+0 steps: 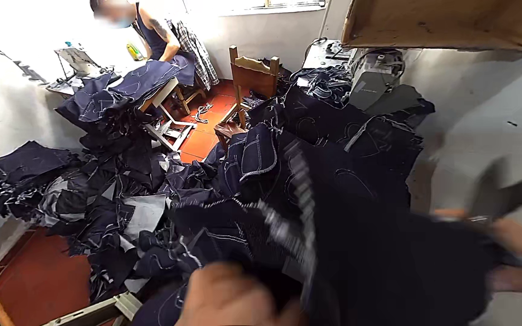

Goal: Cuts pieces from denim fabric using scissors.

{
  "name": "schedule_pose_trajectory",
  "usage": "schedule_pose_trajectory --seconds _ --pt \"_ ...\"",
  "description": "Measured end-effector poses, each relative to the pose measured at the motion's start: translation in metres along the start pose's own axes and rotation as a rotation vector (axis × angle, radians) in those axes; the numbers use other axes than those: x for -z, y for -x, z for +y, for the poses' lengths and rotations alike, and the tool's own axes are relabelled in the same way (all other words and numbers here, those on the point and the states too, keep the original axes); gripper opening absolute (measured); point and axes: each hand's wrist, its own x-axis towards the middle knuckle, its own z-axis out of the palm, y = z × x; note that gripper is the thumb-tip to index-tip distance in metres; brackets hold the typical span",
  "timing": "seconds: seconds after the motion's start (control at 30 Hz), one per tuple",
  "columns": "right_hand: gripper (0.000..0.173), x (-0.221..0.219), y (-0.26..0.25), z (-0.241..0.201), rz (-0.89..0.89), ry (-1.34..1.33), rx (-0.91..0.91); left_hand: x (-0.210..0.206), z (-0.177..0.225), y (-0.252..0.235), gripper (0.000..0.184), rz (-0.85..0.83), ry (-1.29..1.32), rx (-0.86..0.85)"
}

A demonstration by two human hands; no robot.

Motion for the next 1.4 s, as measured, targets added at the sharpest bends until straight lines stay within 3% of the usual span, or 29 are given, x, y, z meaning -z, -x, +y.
schedule_pose_trajectory --seconds 0.07,0.13,0.2,0.27,0.37,0.47,0.53,0.63,0.7,0.77,0.87,0.9,0.93,1.0,1.03,1.1,1.2,1.27,1.33,1.37,1.4 --pt "0.039 0.034 -0.004 -0.05 0.217 0.018 -0.154 -0.054 -0.029 -0.025 0.034 0.101 -0.202 0.092" --pt "0.033 0.068 -0.031 -0.06 0.319 0.293 -0.267 -0.104 -0.069 -0.035 0.033 0.131 -0.225 0.254" --pt "0.039 0.097 -0.071 -0.026 0.246 0.602 -0.356 -0.147 -0.108 -0.037 0.05 0.057 -0.267 0.447" --pt "0.043 0.104 -0.117 0.028 0.221 0.72 -0.506 -0.18 -0.144 -0.035 0.065 -0.086 -0.365 0.63" --pt "0.061 0.083 -0.153 0.098 0.318 0.863 -0.737 -0.211 -0.182 -0.025 0.065 -0.2 -0.462 0.763" --pt "0.057 0.018 -0.152 0.111 0.525 0.753 -0.52 -0.221 -0.196 -0.02 0.06 -0.114 -0.5 0.779" --pt "0.059 -0.051 -0.153 0.111 0.443 0.489 -0.252 -0.212 -0.194 -0.033 0.064 -0.22 -0.448 0.966" --pt "0.08 -0.13 -0.17 0.126 0.313 0.295 0.138 -0.177 -0.211 -0.064 0.066 -0.441 -0.077 1.262" --pt "0.079 -0.153 -0.184 0.139 0.304 0.283 0.17 -0.144 -0.227 -0.073 0.06 -0.529 0.261 1.342" --pt "0.077 -0.157 -0.192 0.146 0.272 0.347 0.091 -0.095 -0.224 -0.072 0.05 -0.467 0.476 1.374" --pt "0.072 -0.16 -0.197 0.145 0.237 0.466 0.053 -0.035 -0.227 -0.021 0.039 -0.112 0.213 1.502" --pt "0.072 -0.16 -0.196 0.145 0.238 0.493 0.056 -0.03 -0.241 0.021 0.04 -0.178 0.053 1.558" --pt "0.071 -0.16 -0.196 0.145 0.243 0.516 0.064 -0.036 -0.255 0.071 0.039 -0.368 -0.064 1.584" --pt "0.069 -0.158 -0.198 0.143 0.243 0.57 0.076 -0.08 -0.264 0.156 0.04 -0.763 -0.111 1.45" --pt "0.066 -0.157 -0.199 0.141 0.24 0.595 0.074 -0.108 -0.26 0.185 0.051 -0.807 -0.044 1.346" --pt "0.064 -0.155 -0.201 0.133 0.214 0.63 0.022 -0.157 -0.254 0.223 0.071 -0.638 0.103 1.251" --pt "0.064 -0.154 -0.201 0.124 0.185 0.661 -0.05 -0.194 -0.258 0.245 0.098 -0.025 0.241 1.37" --pt "0.064 -0.153 -0.202 0.12 0.161 0.694 -0.077 -0.19 -0.281 0.237 0.096 0.3 0.374 1.393" --pt "0.064 -0.152 -0.201 0.117 0.126 0.742 -0.075 -0.172 -0.297 0.221 0.065 0.329 0.546 1.425" --pt "0.065 -0.152 -0.2 0.117 0.111 0.77 -0.067 -0.162 -0.3 0.213 0.043 0.233 0.597 1.464" --pt "0.066 -0.152 -0.199 0.117 0.102 0.789 -0.067 -0.155 -0.302 0.207 0.04 0.059 0.598 1.508"
